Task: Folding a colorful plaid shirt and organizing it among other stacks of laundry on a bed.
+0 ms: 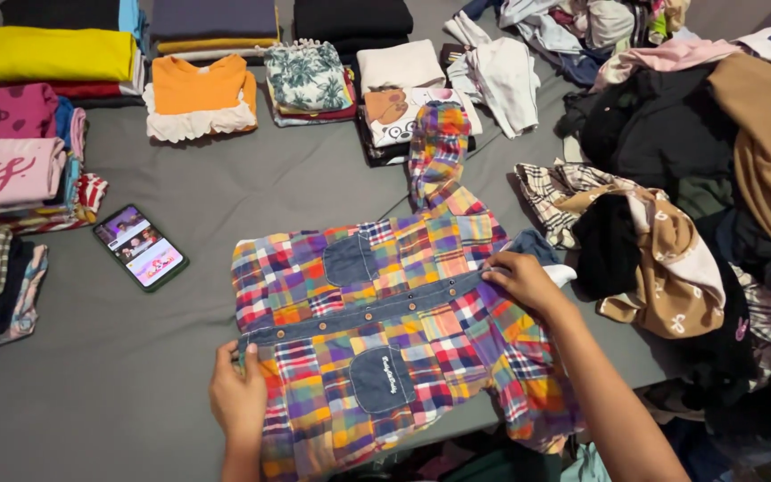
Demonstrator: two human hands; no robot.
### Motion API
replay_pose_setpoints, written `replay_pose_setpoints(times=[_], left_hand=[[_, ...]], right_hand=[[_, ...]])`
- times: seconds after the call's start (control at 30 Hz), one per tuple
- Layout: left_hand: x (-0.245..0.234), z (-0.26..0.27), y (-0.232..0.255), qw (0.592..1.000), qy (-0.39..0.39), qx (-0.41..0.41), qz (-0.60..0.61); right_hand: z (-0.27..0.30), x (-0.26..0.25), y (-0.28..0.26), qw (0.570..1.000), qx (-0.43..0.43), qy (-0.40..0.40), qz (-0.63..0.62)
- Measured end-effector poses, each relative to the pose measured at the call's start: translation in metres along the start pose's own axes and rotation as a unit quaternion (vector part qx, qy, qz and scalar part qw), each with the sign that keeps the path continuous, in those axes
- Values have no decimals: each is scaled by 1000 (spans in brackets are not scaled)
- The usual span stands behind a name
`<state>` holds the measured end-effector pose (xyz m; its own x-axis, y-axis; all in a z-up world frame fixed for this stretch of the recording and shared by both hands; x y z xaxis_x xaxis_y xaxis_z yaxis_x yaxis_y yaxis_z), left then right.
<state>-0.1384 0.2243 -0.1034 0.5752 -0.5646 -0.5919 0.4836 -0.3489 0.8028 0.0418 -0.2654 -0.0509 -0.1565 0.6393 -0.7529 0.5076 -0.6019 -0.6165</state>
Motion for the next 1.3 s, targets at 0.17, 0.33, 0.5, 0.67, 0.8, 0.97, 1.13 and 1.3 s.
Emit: replay_pose_setpoints(times=[0.17, 0.33, 0.5, 0.67, 0.8, 0.97, 1.13, 1.3], left_hand=[[-6, 8, 18, 996, 47, 44, -57], [19, 45, 104, 952, 140, 257, -88], [134, 111, 190, 884, -235, 404, -9], [219, 132, 204, 884, -285, 371, -23], [229, 122, 200, 902, -298, 312, 2], [225, 116, 199, 894, -334, 298, 4], [250, 122, 191, 888, -325, 322, -35], [261, 110, 191, 908, -311, 277, -46]], right_hand=[[0, -1, 6, 999, 24, -38, 5], [-1, -2, 9, 998, 0, -43, 35], [-6, 4, 19, 995, 34, -12, 88], [-17, 15, 48, 991, 76, -30, 110], [-28, 27, 78, 983, 92, -70, 140], [-37, 35, 72, 960, 146, -130, 198], [-40, 43, 74, 954, 183, -144, 189], [-44, 41, 76, 930, 232, -149, 242]])
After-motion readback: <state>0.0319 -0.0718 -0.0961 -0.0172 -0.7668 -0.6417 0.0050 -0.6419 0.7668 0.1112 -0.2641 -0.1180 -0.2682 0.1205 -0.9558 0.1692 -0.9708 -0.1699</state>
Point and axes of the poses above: each hand's wrist, its own z-axis away from the middle knuckle, its own x-axis out of the palm, y = z × x, the point moved 5 cm from there along -z, towards the middle knuckle, and after that the axes turned 13 degrees about -x, right-handed, at the moved point
